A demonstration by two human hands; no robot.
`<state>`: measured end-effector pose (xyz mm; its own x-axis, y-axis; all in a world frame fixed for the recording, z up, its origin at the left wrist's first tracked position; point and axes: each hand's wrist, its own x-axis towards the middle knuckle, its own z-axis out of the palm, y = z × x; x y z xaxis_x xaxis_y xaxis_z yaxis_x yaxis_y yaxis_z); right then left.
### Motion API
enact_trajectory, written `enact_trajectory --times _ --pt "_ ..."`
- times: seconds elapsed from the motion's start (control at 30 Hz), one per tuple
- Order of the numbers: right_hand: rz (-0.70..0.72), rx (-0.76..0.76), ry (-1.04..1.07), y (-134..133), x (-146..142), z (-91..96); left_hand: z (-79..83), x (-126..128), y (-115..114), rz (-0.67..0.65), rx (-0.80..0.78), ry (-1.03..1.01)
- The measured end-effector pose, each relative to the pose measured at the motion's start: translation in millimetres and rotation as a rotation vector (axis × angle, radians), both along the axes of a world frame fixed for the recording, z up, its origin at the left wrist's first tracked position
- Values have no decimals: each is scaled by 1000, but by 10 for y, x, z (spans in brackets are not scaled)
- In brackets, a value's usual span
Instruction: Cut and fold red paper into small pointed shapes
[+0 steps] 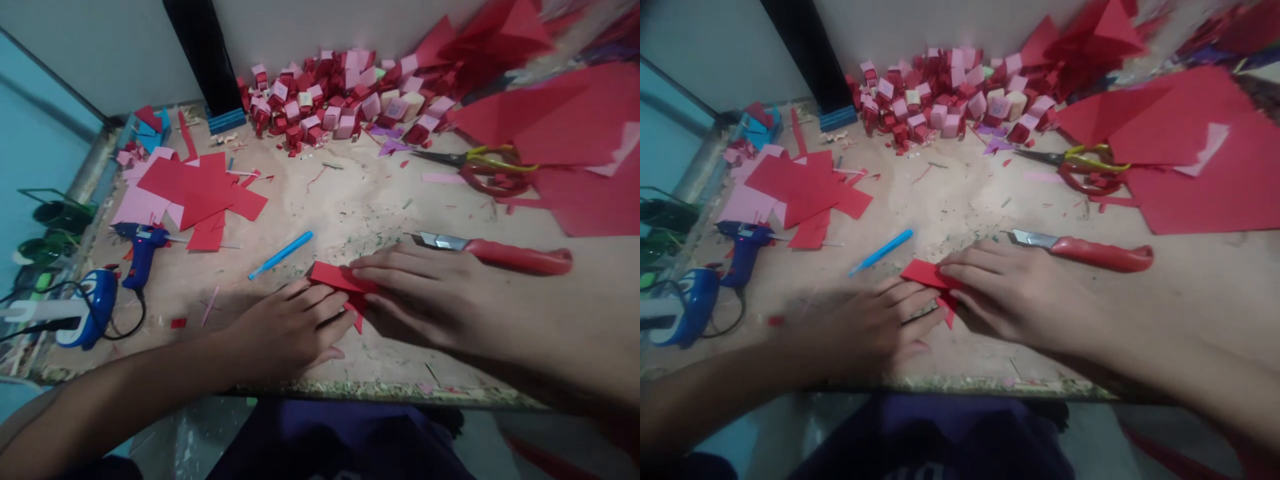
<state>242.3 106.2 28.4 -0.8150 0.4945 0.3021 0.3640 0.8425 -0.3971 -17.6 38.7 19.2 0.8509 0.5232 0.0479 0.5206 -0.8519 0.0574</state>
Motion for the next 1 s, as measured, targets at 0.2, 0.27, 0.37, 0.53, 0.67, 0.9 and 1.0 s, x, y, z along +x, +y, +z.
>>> enact_trajectory --times 0.2,0.27,0.37,0.53,0.67,0.9,1.0 --pt "-130 -66 86 158 -4 -51 120 36 -9 63 -54 49" --pt "-175 -52 72 198 -1 -66 133 37 -30 71 -56 61" --pt "-222 -25 74 221 -9 -65 112 24 -52 57 -41 65" --pt "-222 93 83 163 72 27 23 -26 -43 31 -15 -5" --pt "-294 201 -7 101 411 78 -84 -53 -44 50 21 -114" --pt "-92 196 -25 268 102 270 -204 -6 -112 127 104 -134" --pt "74 93 -77 528 -716 362 -171 2 -119 130 72 -91"
